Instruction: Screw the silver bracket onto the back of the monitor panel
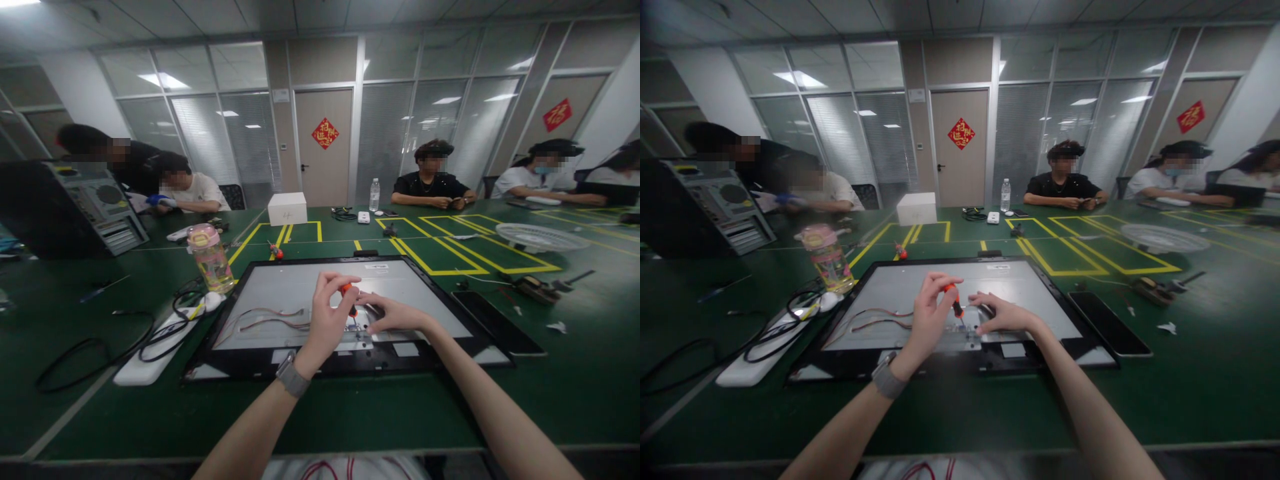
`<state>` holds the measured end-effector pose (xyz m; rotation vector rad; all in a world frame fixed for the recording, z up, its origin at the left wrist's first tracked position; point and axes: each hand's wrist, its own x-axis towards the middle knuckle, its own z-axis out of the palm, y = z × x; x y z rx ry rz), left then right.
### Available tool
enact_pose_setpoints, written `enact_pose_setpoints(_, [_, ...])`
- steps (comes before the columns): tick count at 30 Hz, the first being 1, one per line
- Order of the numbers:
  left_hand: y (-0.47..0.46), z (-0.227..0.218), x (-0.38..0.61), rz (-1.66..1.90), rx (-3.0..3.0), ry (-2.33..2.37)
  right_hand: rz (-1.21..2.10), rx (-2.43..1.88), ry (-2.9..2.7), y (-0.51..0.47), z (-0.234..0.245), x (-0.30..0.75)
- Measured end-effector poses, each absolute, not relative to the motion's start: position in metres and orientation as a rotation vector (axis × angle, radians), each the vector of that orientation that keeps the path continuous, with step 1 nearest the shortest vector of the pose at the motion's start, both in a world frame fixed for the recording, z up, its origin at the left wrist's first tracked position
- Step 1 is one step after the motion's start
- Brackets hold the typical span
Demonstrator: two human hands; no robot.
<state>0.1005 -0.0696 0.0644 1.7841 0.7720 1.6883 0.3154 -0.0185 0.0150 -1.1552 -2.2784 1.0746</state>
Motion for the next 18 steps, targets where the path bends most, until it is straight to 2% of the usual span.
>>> enact_pose_setpoints(7, [-0.071,0.069,0.099,1.614,1.690,0.743,1.022,-1.216,-2.275,-0.024,0.021,0.315])
enact_pose_setpoints(10, [-0.071,0.069,0.098,1.610,1.667,0.768,0.829,-1.372,-2.261,-0.035,0.045,0.311])
enact_pose_setpoints(12, [-0.071,0.068,0.098,1.605,1.659,0.793,0.474,-1.585,-2.249,-0.052,0.078,0.301])
enact_pose_setpoints(14, [-0.071,0.067,0.099,1.600,1.648,0.811,-0.090,-1.713,-2.210,-0.081,0.117,0.286])
enact_pose_setpoints(16, [-0.071,0.066,0.100,1.596,1.643,0.817,-0.474,-1.557,-2.203,-0.121,0.144,0.273])
enact_pose_setpoints(18, [-0.070,0.065,0.100,1.589,1.630,0.814,-0.591,-1.282,-2.246,-0.167,0.147,0.267])
